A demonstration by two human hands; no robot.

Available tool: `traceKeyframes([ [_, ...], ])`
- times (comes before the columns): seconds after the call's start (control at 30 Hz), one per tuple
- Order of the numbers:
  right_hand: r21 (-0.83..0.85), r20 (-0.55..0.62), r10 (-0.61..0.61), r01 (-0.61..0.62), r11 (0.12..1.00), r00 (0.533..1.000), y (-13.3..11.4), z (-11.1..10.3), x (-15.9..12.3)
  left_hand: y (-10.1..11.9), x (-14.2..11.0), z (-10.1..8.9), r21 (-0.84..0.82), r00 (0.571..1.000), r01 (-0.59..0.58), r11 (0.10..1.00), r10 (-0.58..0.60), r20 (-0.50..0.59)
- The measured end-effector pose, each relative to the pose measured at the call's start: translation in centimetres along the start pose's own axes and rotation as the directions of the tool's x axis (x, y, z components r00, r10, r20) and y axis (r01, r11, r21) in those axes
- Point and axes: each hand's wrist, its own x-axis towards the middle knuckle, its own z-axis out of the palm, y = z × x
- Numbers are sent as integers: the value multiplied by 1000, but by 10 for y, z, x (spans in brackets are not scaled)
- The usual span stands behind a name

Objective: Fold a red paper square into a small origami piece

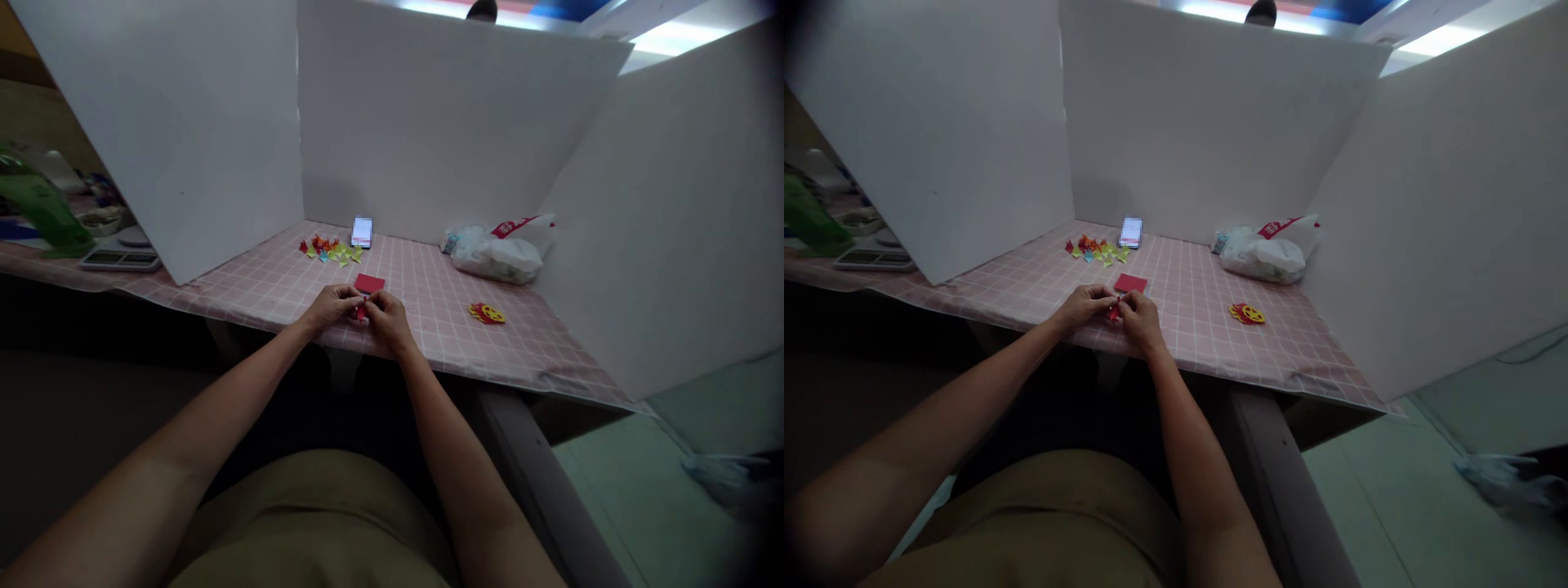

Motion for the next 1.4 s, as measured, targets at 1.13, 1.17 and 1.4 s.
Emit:
traceKeyframes([
  [1.13,-6,14,26,-26,1000,1000,0,-1,0,0,0,0,67,999,-35,997,32,34],
  [1.17,-7,13,25,-25,1000,1000,0,-1,0,1,0,0,66,999,-36,997,33,34],
  [1.4,-15,0,38,-38,999,999,2,0,0,3,-1,0,72,999,-27,997,24,46],
])
